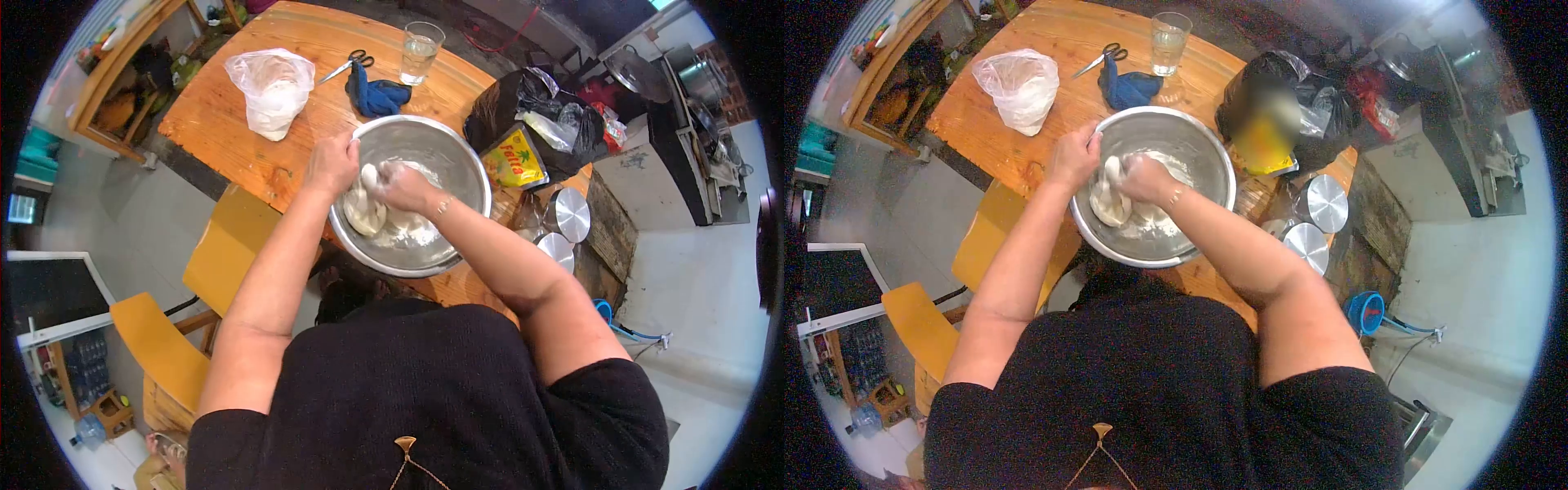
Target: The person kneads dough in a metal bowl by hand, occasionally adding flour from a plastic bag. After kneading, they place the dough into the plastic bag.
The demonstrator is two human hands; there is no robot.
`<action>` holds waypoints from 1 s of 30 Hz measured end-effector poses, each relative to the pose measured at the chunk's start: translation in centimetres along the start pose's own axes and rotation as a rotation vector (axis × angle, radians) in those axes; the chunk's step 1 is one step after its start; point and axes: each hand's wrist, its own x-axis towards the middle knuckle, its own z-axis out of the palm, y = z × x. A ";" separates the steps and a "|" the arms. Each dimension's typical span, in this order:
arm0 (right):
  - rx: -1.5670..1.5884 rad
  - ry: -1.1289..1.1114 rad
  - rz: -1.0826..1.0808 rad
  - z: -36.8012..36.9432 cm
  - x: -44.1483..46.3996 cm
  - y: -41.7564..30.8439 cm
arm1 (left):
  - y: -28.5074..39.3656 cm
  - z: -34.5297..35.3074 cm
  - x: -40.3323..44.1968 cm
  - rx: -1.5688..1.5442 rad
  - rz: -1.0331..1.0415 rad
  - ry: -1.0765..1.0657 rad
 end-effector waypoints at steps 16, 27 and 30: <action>-0.464 -0.180 0.116 1.3 -4.2 -1.8 | -1.3 0.3 0.2 -0.223 0.024 -0.092; -0.114 0.333 0.482 2.6 1.9 0.0 | -1.9 0.2 1.8 -0.274 0.087 -0.105; -0.145 0.319 0.510 2.8 1.3 -1.0 | -2.3 0.6 1.9 -0.235 0.086 -0.097</action>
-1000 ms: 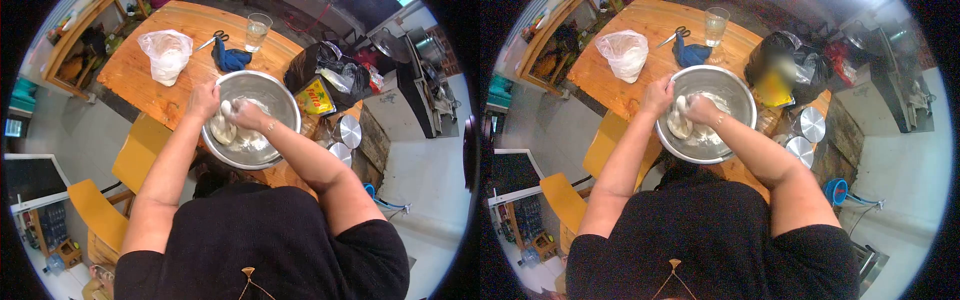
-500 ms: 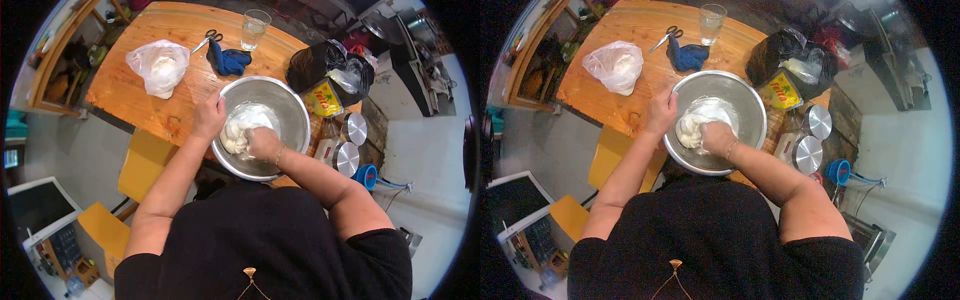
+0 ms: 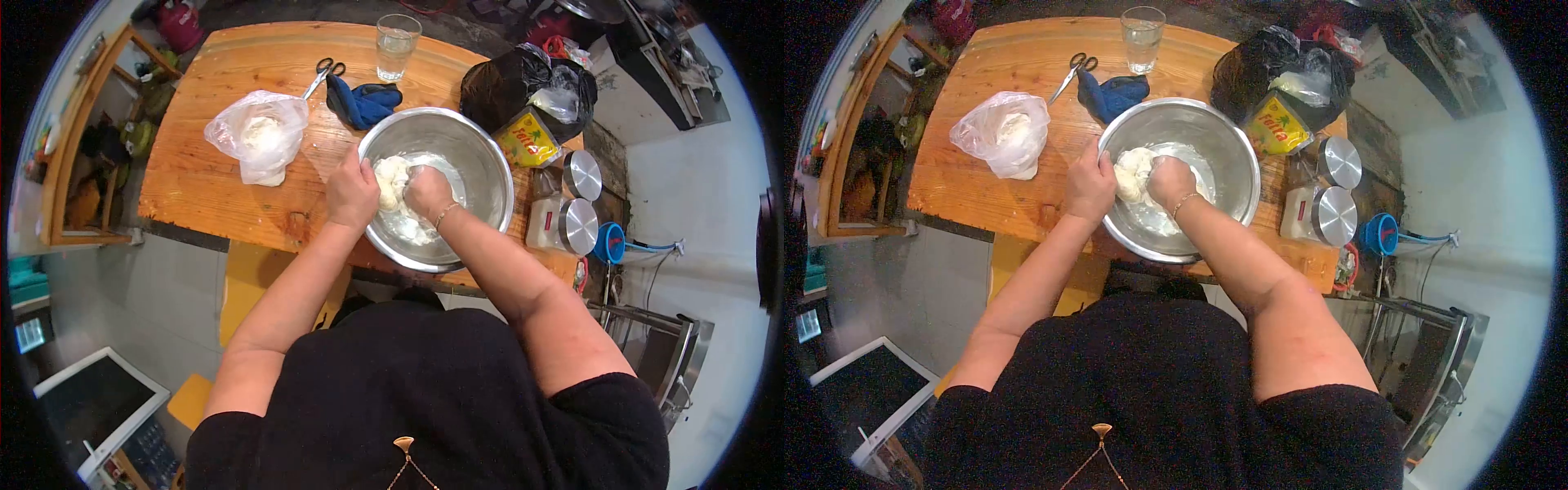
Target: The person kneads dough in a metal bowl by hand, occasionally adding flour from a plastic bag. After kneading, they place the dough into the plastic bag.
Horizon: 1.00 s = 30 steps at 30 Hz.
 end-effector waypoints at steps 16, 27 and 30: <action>-0.215 -0.158 -0.199 -0.2 -5.1 -1.3 | -0.3 0.2 0.4 -0.039 0.040 -0.141; -0.207 -0.084 -0.158 0.9 -2.9 -0.5 | -0.4 0.5 0.6 -0.076 0.018 -0.076; -0.210 -0.128 -0.204 0.8 -4.1 -0.3 | -0.2 0.5 0.8 -0.095 0.032 -0.081</action>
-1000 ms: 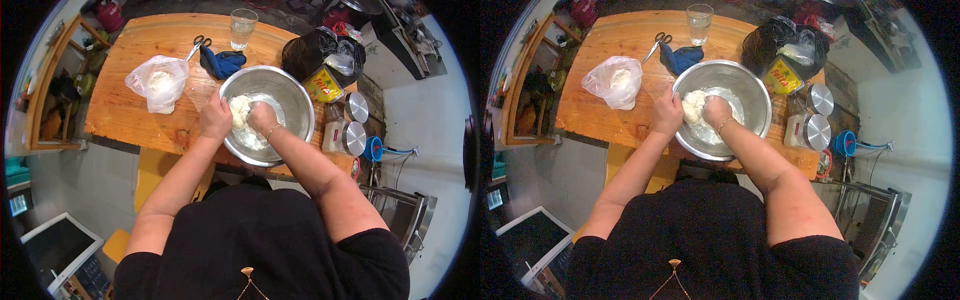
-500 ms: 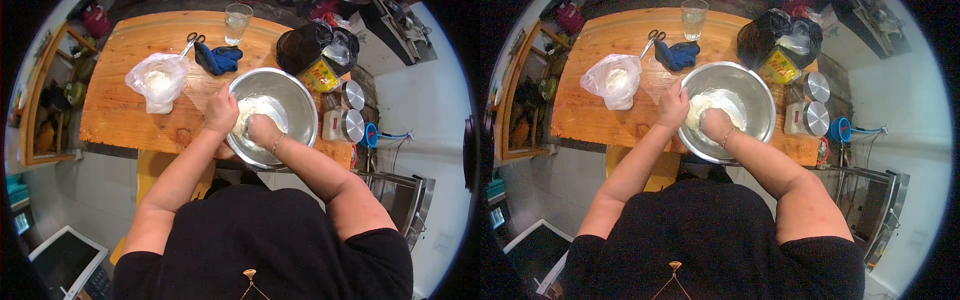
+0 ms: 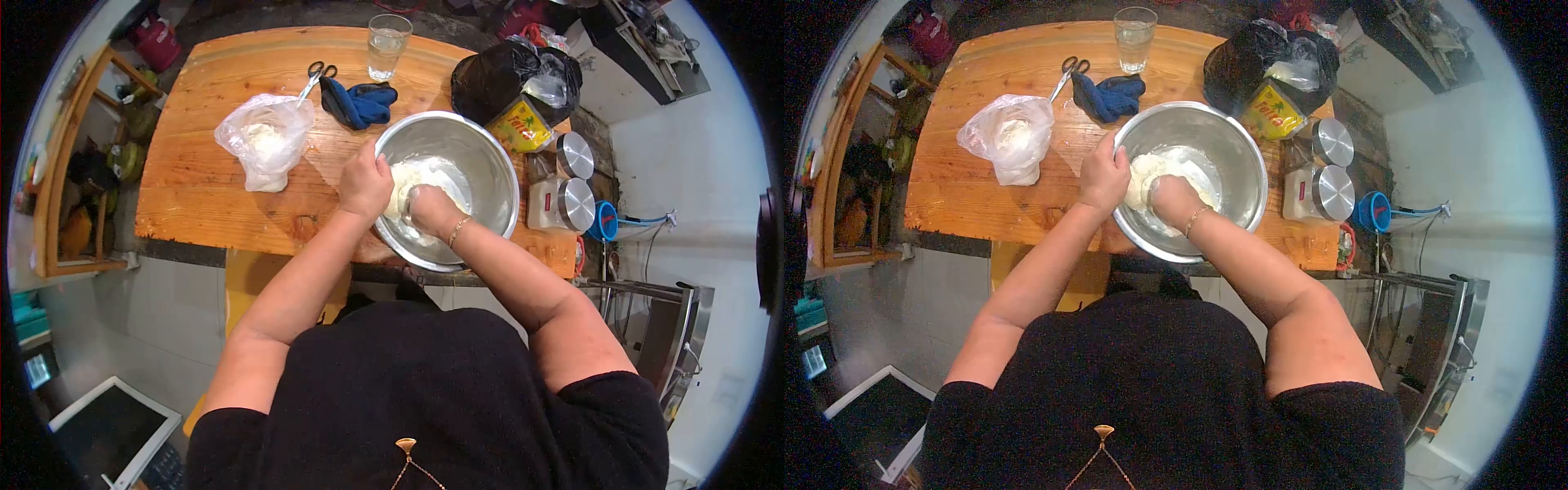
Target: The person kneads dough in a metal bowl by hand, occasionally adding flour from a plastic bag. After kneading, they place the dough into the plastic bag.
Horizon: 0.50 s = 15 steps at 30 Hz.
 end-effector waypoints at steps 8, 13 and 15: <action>0.150 0.030 -0.006 0.8 -1.2 0.3 | 0.2 -0.1 0.3 -0.029 0.034 -0.065; 0.035 0.030 0.158 -0.5 -1.0 -1.6 | 0.3 -0.3 0.5 -0.048 0.055 -0.102; 0.002 0.024 0.179 -0.4 -0.6 -1.6 | 0.0 -0.3 0.5 -0.054 0.076 -0.100</action>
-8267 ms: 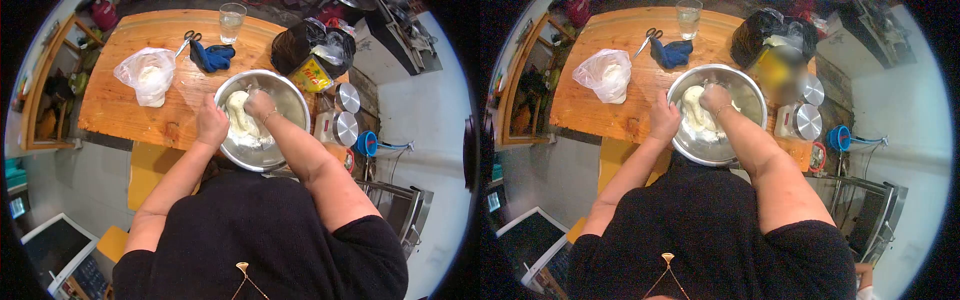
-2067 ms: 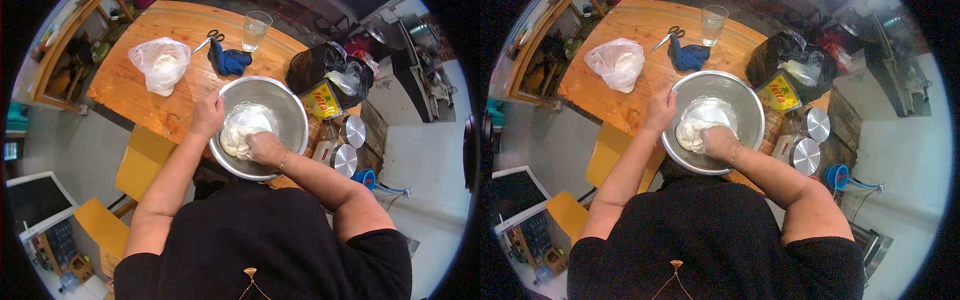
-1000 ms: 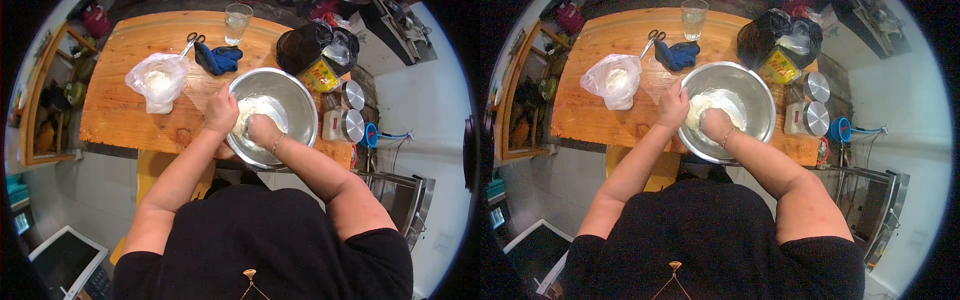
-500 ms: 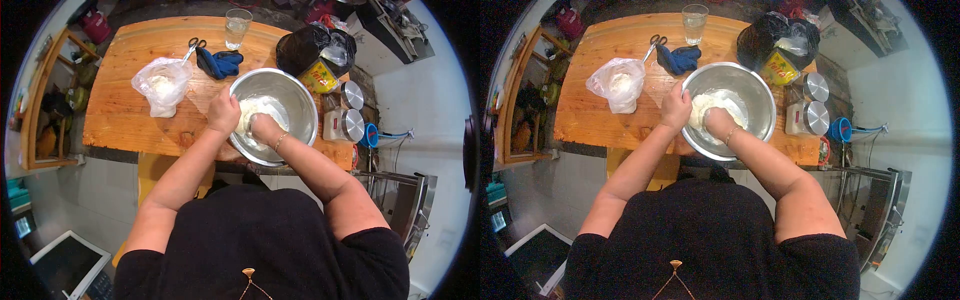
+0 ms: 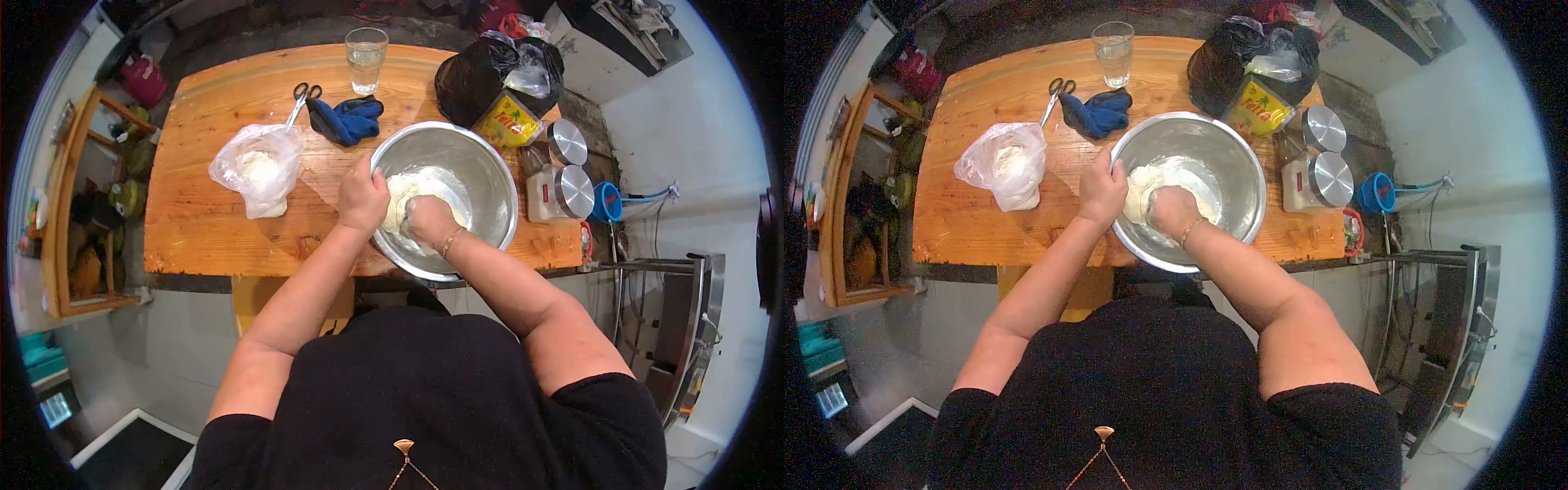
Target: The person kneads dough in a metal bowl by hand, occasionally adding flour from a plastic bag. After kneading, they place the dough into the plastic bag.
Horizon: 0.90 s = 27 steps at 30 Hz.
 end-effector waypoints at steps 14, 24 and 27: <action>0.106 -0.016 0.075 -0.6 0.9 0.5 | 1.0 -1.2 -0.8 0.354 0.211 0.278; 0.094 -0.007 -0.107 1.8 4.3 3.2 | 22.3 -18.8 -6.9 -0.145 0.657 0.424; 0.004 -0.019 -0.215 1.0 4.2 3.5 | 25.8 -18.7 -9.0 -0.187 1.026 0.632</action>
